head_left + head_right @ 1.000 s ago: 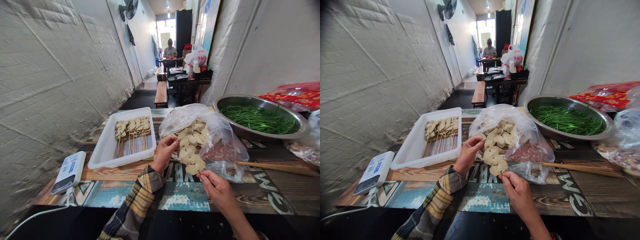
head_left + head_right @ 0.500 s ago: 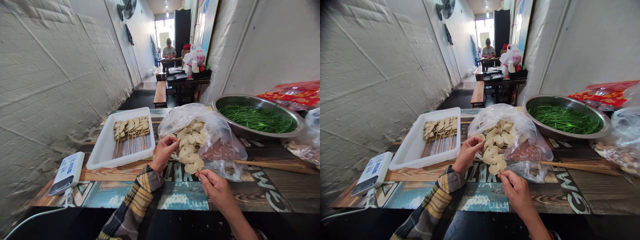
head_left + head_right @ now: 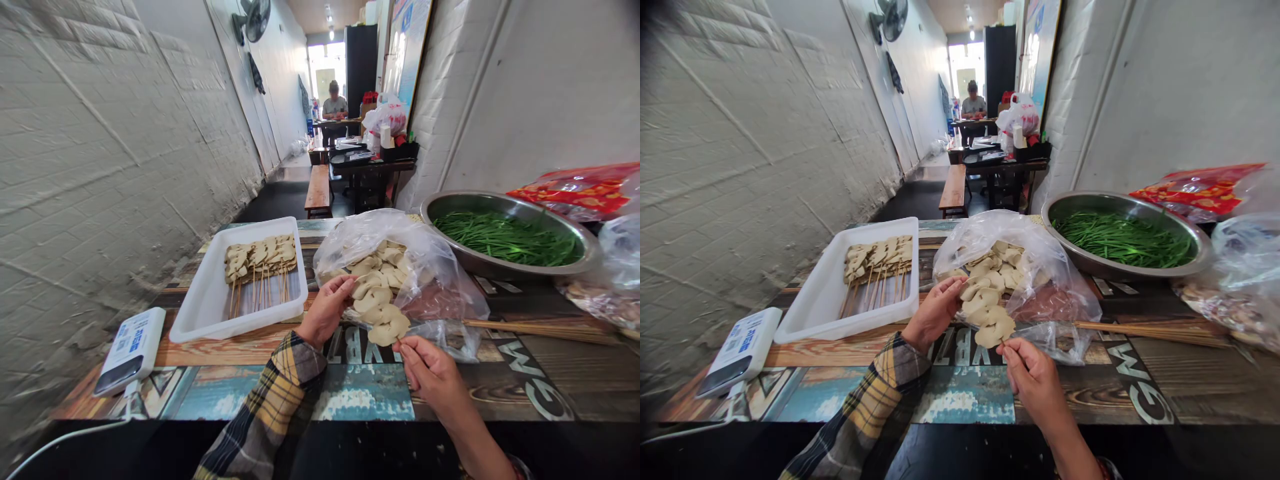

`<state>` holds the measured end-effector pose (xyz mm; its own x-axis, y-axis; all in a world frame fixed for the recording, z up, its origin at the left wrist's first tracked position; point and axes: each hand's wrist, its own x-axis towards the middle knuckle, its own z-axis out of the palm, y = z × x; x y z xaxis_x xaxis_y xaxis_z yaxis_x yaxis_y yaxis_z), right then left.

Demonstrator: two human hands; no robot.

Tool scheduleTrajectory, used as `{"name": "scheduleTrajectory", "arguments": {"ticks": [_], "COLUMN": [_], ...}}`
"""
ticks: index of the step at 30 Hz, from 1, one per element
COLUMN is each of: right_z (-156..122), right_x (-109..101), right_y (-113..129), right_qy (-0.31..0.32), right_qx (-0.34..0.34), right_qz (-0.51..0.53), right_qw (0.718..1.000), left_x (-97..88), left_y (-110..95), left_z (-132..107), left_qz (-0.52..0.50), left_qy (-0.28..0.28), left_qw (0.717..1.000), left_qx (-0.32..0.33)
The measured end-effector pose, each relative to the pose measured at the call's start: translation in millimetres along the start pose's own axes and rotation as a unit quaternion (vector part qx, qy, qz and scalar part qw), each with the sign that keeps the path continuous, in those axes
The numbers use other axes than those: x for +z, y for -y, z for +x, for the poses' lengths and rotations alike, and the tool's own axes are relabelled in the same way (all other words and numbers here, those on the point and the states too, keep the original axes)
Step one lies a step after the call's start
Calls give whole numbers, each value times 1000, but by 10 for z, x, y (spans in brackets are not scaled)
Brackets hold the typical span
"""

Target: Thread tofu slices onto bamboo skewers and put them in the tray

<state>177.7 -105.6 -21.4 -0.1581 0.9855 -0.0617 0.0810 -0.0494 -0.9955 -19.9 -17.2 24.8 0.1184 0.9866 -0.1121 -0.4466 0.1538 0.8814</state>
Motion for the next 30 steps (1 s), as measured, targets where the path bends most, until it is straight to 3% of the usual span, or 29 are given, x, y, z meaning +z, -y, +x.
{"name": "scheduleTrajectory", "arguments": {"ticks": [4, 11, 22, 30], "right_z": [1, 12, -3, -9], "right_x": [-6, -3, 2, 13], "right_y": [11, 27, 23, 35], "right_qy": [-2, 12, 13, -10], "right_qx": [4, -7, -18, -46], "right_qz": [2, -43, -50, -112], "right_qw": [1000, 999, 999, 993], "left_x": [0, 14, 63, 87], "left_y": [28, 51, 30, 13], "left_z": [-17, -5, -44, -67], "left_qz": [-12, -20, -44, -92], "left_qy": [48, 20, -2, 52], "left_qw": [999, 1000, 999, 992], "left_qx": [-15, 9, -14, -72]}}
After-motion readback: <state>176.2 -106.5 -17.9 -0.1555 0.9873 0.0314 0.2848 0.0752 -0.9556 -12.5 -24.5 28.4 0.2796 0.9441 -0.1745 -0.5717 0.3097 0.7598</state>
